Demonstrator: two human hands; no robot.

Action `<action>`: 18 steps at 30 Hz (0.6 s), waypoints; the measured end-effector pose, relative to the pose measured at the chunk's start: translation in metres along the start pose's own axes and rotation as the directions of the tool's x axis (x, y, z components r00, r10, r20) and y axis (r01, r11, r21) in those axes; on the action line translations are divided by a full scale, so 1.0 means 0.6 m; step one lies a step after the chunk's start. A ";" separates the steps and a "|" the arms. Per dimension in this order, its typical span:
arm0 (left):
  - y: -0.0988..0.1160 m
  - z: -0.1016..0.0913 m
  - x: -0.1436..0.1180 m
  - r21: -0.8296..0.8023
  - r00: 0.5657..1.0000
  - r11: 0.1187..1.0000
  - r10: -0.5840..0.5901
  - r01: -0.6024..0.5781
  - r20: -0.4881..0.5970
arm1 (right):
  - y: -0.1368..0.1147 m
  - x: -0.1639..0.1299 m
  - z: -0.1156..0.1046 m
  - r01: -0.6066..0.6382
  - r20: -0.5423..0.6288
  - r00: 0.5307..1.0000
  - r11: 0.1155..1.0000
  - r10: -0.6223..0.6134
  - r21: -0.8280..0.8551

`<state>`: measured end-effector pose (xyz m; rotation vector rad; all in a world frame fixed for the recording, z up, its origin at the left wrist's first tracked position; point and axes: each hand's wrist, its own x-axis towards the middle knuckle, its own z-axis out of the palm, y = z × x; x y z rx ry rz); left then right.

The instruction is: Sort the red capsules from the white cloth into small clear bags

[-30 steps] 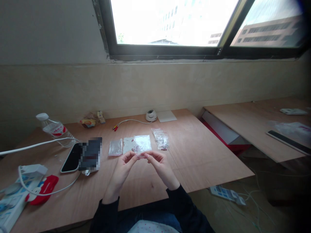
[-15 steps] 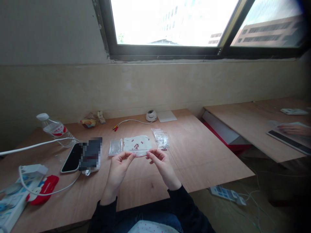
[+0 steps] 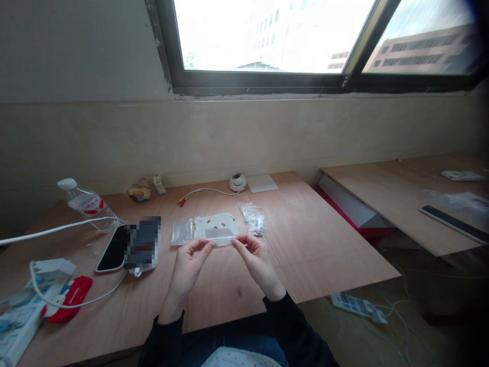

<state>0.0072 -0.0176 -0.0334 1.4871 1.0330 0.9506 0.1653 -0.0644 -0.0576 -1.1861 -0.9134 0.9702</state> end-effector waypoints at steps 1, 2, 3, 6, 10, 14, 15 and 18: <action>0.000 0.001 0.000 -0.001 1.000 1.000 0.002 -0.002 0.012 | -0.001 -0.001 0.000 -0.003 -0.004 1.000 1.000 0.003 -0.007; 0.000 0.003 -0.001 0.003 1.000 1.000 0.003 -0.003 0.018 | -0.003 -0.002 0.000 -0.008 -0.006 1.000 1.000 0.008 -0.015; 0.000 0.004 -0.001 0.010 1.000 1.000 0.005 -0.005 0.022 | -0.005 -0.003 0.001 -0.013 -0.003 1.000 1.000 0.013 -0.023; 0.000 0.008 0.000 0.043 1.000 0.999 0.019 -0.019 0.018 | -0.010 -0.005 0.001 -0.011 0.029 0.999 0.999 0.012 -0.049; 0.001 0.010 0.002 0.079 0.999 0.996 0.047 -0.047 0.006 | -0.011 -0.006 0.003 0.024 0.067 0.998 0.998 -0.020 -0.057; 0.005 0.012 0.000 0.126 0.997 0.989 0.073 -0.073 0.001 | -0.009 -0.005 0.004 0.073 0.056 0.996 0.996 -0.070 -0.056; 0.007 0.013 -0.001 0.132 0.997 0.988 0.079 -0.078 0.000 | -0.009 -0.005 0.005 0.083 0.051 0.996 0.995 -0.080 -0.060; 0.009 0.016 -0.003 0.142 0.996 0.986 0.090 -0.088 -0.007 | -0.009 -0.005 0.005 0.095 0.038 0.995 0.993 -0.093 -0.072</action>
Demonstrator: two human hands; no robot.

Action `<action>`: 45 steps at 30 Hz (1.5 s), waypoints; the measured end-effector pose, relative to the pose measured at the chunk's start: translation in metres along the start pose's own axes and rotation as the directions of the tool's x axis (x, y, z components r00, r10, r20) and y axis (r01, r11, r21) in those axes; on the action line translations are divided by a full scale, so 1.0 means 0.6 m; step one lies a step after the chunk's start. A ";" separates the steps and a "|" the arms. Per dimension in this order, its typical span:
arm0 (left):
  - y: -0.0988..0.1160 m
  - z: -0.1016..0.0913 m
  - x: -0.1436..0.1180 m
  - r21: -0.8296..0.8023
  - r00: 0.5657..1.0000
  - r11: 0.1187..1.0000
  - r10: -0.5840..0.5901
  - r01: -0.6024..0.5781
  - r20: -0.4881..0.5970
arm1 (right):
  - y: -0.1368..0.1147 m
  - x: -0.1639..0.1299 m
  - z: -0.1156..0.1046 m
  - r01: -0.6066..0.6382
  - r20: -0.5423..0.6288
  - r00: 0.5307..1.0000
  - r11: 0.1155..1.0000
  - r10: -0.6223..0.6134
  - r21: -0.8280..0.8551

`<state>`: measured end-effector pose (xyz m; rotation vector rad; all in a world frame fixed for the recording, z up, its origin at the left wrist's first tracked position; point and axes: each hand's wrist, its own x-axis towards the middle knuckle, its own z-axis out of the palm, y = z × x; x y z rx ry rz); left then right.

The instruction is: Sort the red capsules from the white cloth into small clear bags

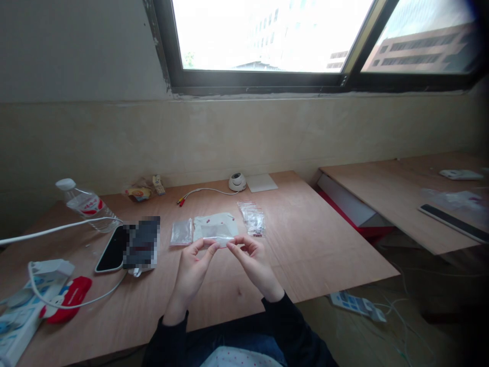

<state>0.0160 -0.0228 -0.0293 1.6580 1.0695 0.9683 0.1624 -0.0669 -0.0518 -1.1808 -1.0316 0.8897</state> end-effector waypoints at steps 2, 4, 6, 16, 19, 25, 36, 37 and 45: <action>0.000 0.001 0.000 0.008 1.000 1.000 0.006 -0.006 -0.002 | -0.001 0.000 0.000 0.005 -0.001 1.000 1.000 -0.005 -0.009; -0.001 0.003 0.000 0.018 1.000 1.000 0.013 -0.013 -0.002 | -0.002 0.000 0.001 0.014 -0.003 1.000 1.000 -0.014 -0.018; -0.002 0.004 0.000 0.026 1.000 0.999 0.020 -0.020 -0.001 | -0.002 -0.001 0.002 0.023 -0.012 1.000 0.999 -0.023 -0.026; 0.000 0.002 -0.001 0.019 0.999 0.999 0.041 -0.041 -0.001 | -0.003 0.002 0.000 -0.015 0.052 0.999 1.000 0.016 -0.028; 0.001 0.003 -0.001 0.017 0.999 0.998 0.054 -0.054 0.004 | 0.000 0.002 0.000 0.002 0.057 0.998 1.000 -0.001 -0.018; 0.003 -0.002 -0.001 -0.013 0.998 0.999 0.039 -0.038 0.048 | -0.005 0.001 0.000 0.040 0.038 0.999 0.999 -0.039 -0.027; 0.008 0.007 -0.001 0.026 0.999 0.998 0.052 -0.052 -0.007 | -0.013 -0.003 0.003 0.119 -0.002 0.993 0.977 -0.122 -0.177; 0.008 0.007 -0.001 0.035 0.998 0.998 0.056 -0.056 -0.016 | -0.012 -0.004 0.003 0.125 -0.009 0.992 0.975 -0.128 -0.185; 0.005 0.012 -0.004 0.073 0.996 0.995 0.071 -0.067 -0.053 | -0.006 -0.005 0.005 0.158 -0.027 0.985 0.964 -0.168 -0.215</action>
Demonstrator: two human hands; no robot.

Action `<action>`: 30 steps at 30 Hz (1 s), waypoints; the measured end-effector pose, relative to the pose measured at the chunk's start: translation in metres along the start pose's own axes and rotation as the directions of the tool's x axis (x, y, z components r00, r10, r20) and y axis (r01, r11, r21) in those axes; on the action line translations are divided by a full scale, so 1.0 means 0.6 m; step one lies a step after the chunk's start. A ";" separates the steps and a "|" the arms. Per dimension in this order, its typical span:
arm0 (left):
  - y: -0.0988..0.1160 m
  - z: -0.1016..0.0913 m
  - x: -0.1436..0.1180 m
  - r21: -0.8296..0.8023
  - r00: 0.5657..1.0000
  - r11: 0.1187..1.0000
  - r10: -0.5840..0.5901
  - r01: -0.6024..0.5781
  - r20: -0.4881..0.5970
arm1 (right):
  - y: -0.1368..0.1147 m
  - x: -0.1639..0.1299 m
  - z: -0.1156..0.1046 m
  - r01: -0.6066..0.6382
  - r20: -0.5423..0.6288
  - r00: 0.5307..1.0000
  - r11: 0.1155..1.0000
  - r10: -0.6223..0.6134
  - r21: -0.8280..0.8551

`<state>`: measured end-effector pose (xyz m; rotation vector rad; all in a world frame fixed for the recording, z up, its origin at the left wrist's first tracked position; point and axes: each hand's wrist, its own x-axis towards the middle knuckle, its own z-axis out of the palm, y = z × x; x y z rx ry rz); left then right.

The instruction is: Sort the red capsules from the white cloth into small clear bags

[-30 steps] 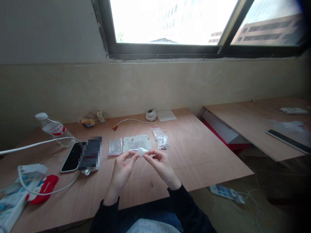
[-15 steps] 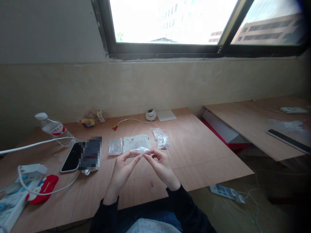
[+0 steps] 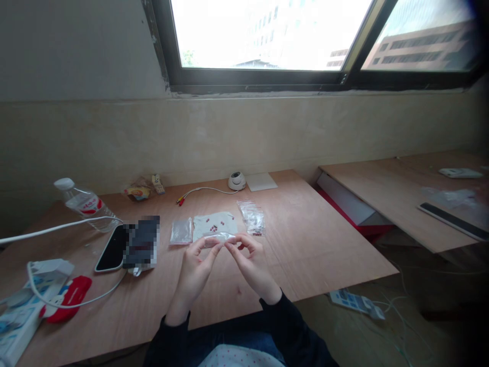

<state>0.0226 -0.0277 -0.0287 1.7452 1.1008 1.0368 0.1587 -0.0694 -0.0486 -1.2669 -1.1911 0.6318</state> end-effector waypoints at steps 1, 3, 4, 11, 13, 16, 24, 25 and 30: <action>0.000 0.000 0.000 -0.004 1.000 1.000 -0.005 0.005 0.002 | 0.000 0.000 0.000 0.003 -0.003 1.000 1.000 -0.003 -0.001; 0.000 -0.001 0.000 -0.021 1.000 1.000 -0.012 0.012 0.013 | -0.002 0.000 -0.001 0.000 -0.007 1.000 1.000 0.000 -0.002; 0.000 -0.002 0.000 -0.032 1.000 0.999 -0.014 0.015 0.025 | -0.004 0.000 -0.002 -0.006 -0.009 1.000 1.000 0.007 0.001; -0.011 -0.009 0.005 -0.084 0.999 0.995 -0.045 0.044 -0.009 | -0.010 0.001 -0.005 -0.101 -0.055 0.993 0.990 0.107 0.095; -0.011 -0.010 0.006 -0.092 0.999 0.995 -0.046 0.043 -0.023 | -0.008 0.001 -0.005 -0.121 -0.036 0.991 0.985 0.126 0.124; -0.007 -0.010 0.005 -0.090 0.999 0.995 -0.037 0.035 -0.019 | -0.003 0.001 -0.005 -0.154 0.014 0.988 0.969 0.154 0.192; 0.004 -0.013 0.003 -0.080 0.999 0.996 -0.046 0.047 0.004 | 0.002 -0.001 -0.003 -0.198 0.054 0.980 0.938 0.191 0.284; 0.004 -0.013 0.003 -0.077 0.999 0.996 -0.045 0.045 -0.001 | 0.002 -0.001 -0.003 -0.199 0.050 0.980 0.938 0.193 0.284; -0.002 -0.012 0.003 -0.073 0.999 0.997 -0.035 0.036 0.005 | 0.004 0.000 -0.002 -0.200 0.023 0.979 0.941 0.201 0.273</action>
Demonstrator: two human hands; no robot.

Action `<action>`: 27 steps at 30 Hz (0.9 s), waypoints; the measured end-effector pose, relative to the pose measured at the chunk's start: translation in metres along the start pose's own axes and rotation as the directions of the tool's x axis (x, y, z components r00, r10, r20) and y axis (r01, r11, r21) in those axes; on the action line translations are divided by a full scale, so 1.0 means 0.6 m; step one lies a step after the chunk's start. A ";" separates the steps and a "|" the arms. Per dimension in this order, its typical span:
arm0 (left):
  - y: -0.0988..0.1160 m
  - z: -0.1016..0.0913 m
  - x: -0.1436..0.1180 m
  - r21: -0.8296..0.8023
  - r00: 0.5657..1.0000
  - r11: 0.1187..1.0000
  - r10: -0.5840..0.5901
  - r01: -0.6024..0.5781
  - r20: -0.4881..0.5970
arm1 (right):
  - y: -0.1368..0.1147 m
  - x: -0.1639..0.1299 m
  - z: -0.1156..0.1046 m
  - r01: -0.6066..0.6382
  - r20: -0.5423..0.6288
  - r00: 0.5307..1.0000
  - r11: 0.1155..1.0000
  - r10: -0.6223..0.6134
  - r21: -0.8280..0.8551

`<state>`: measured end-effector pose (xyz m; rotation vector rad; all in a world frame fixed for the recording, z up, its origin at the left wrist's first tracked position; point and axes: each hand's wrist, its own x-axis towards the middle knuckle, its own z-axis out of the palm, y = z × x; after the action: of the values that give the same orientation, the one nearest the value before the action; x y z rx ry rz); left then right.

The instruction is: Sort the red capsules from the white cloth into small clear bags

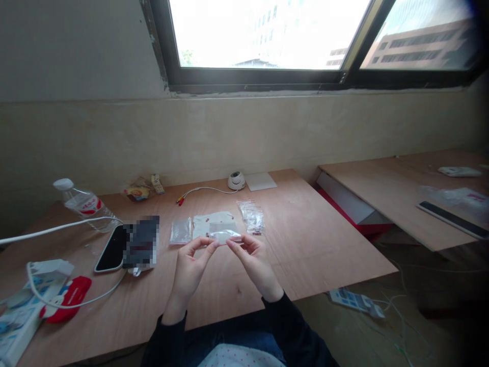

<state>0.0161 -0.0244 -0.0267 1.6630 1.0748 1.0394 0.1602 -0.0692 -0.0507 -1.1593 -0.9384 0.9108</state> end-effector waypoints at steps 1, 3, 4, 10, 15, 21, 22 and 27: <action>-0.001 0.000 0.000 -0.003 1.000 1.000 0.000 0.000 0.003 | 0.000 0.000 0.000 -0.001 0.003 1.000 1.000 0.001 -0.003; -0.003 0.001 -0.001 -0.016 1.000 1.000 -0.001 0.001 0.017 | -0.002 0.000 -0.001 -0.002 0.014 1.000 1.000 0.002 -0.011; -0.003 0.001 -0.001 -0.024 1.000 1.000 -0.002 0.003 0.026 | -0.004 0.000 -0.001 -0.003 0.020 1.000 1.000 0.003 -0.017; 0.003 0.004 -0.003 -0.012 0.999 1.000 -0.028 0.028 0.037 | -0.007 -0.003 0.001 -0.021 0.023 1.000 1.000 0.021 -0.005; 0.002 0.004 -0.001 0.004 0.999 0.999 -0.043 0.043 0.005 | -0.004 -0.003 0.001 -0.042 -0.018 0.999 0.999 0.043 0.022; -0.001 0.002 -0.002 -0.047 0.997 0.997 -0.058 0.061 0.059 | -0.005 -0.003 -0.001 -0.031 -0.013 0.999 0.999 0.031 0.019; -0.001 0.002 -0.003 -0.059 0.996 0.996 -0.057 0.062 0.073 | -0.005 -0.003 -0.001 -0.029 -0.007 1.000 1.000 0.029 0.013; 0.002 0.005 -0.003 -0.068 0.995 0.995 -0.061 0.066 0.079 | -0.002 -0.004 -0.002 -0.008 0.027 1.000 1.000 0.008 -0.004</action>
<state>0.0190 -0.0271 -0.0267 1.5895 1.0230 0.9541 0.1605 -0.0722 -0.0499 -1.1571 -0.9580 0.9338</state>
